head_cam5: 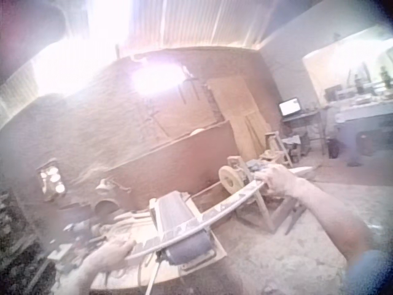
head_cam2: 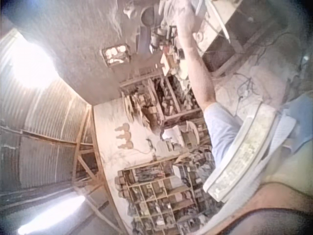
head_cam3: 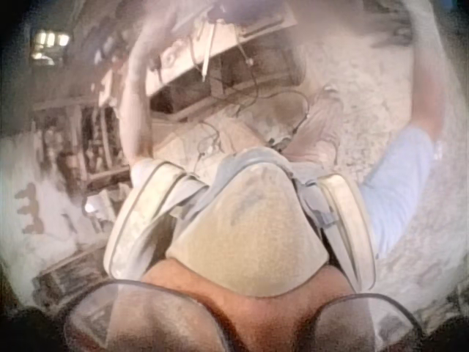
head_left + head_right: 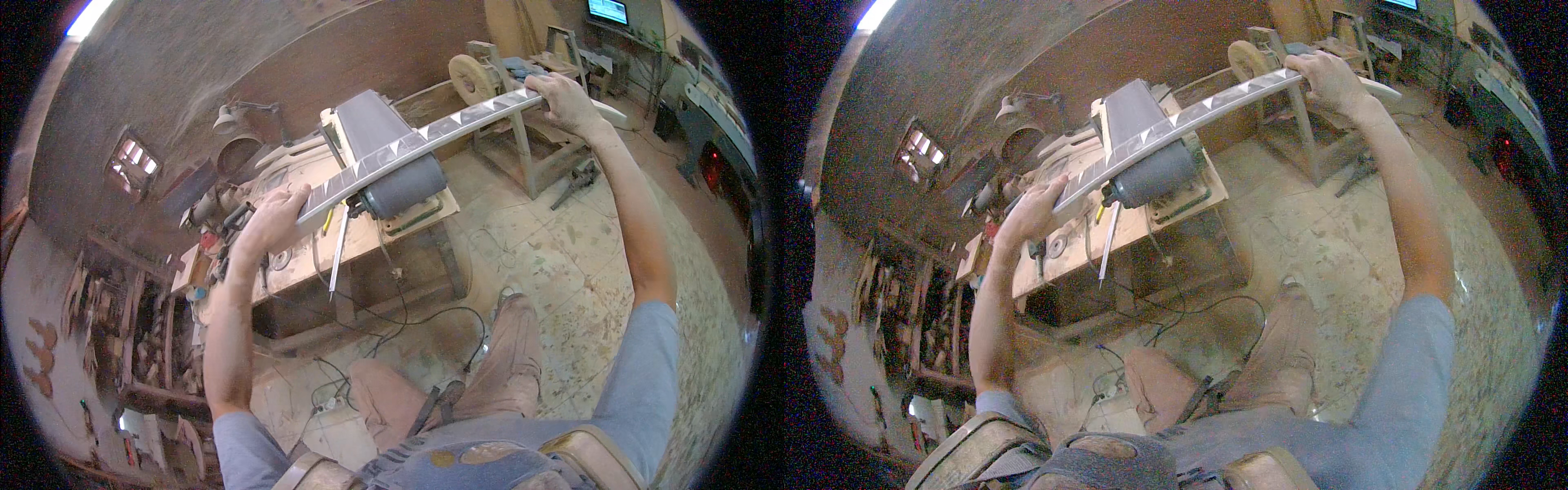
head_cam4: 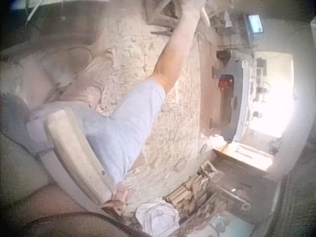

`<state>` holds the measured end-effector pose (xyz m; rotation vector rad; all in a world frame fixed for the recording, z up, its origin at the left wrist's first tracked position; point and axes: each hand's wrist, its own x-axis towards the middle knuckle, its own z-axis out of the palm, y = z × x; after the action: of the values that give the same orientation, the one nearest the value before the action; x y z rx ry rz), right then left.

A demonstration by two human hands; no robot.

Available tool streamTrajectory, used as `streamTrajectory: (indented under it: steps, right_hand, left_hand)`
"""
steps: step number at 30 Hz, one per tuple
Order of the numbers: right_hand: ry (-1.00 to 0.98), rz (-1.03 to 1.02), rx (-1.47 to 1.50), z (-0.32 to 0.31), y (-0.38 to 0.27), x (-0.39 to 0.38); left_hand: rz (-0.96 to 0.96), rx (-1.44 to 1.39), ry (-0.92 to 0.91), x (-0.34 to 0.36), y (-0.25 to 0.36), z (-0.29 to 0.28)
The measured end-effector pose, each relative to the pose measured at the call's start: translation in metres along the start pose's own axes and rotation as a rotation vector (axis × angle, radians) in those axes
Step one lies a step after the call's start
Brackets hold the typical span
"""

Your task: The person shapes a wooden guitar neck on a stationary belt sander, turning the object to sand the back and the heel, and then holds it up to inspect the profile.

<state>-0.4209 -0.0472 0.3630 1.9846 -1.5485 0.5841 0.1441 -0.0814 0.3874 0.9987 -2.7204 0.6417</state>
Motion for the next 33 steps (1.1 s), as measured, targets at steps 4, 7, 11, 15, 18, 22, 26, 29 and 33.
streamTrajectory:
  steps: [4,7,11,15,18,22,26,29,33]
  right_hand:
    - [-0.378,0.025,0.012,-0.039,-0.014,0.021]
    - [-0.468,0.046,0.054,-0.037,-0.025,0.034]
    - [-0.292,-0.108,0.026,-0.016,-0.043,0.019]
    - [0.245,-0.203,-0.38,0.017,-0.052,0.011]
    - [0.114,-0.226,-0.194,0.01,-0.062,0.013]
    - [-0.262,-0.209,0.177,-0.002,-0.063,0.034]
    - [-0.799,0.026,0.354,-0.02,-0.065,0.064]
    - [-0.966,0.045,0.404,-0.017,-0.064,0.068]
    - [-0.259,-0.207,0.079,0.009,-0.097,0.037]
  left_hand:
    - [-0.68,-0.874,-0.659,0.004,-0.007,-0.033]
    - [-0.749,-1.003,-0.706,-0.012,-0.042,-0.02]
    - [-0.157,-0.03,0.086,-0.033,-0.026,-0.006]
    - [-0.474,0.004,0.355,-0.038,0.006,-0.013]
    - [-0.504,-0.118,0.243,-0.053,-0.004,-0.012]
    - [-0.038,-0.1,-0.109,-0.097,-0.055,-0.016]
    - [-0.728,-1.196,-0.758,-0.078,-0.065,-0.049]
    - [-0.774,-0.806,-0.553,-0.074,-0.043,-0.055]
    - [-0.069,0.251,0.205,-0.124,-0.073,-0.002]
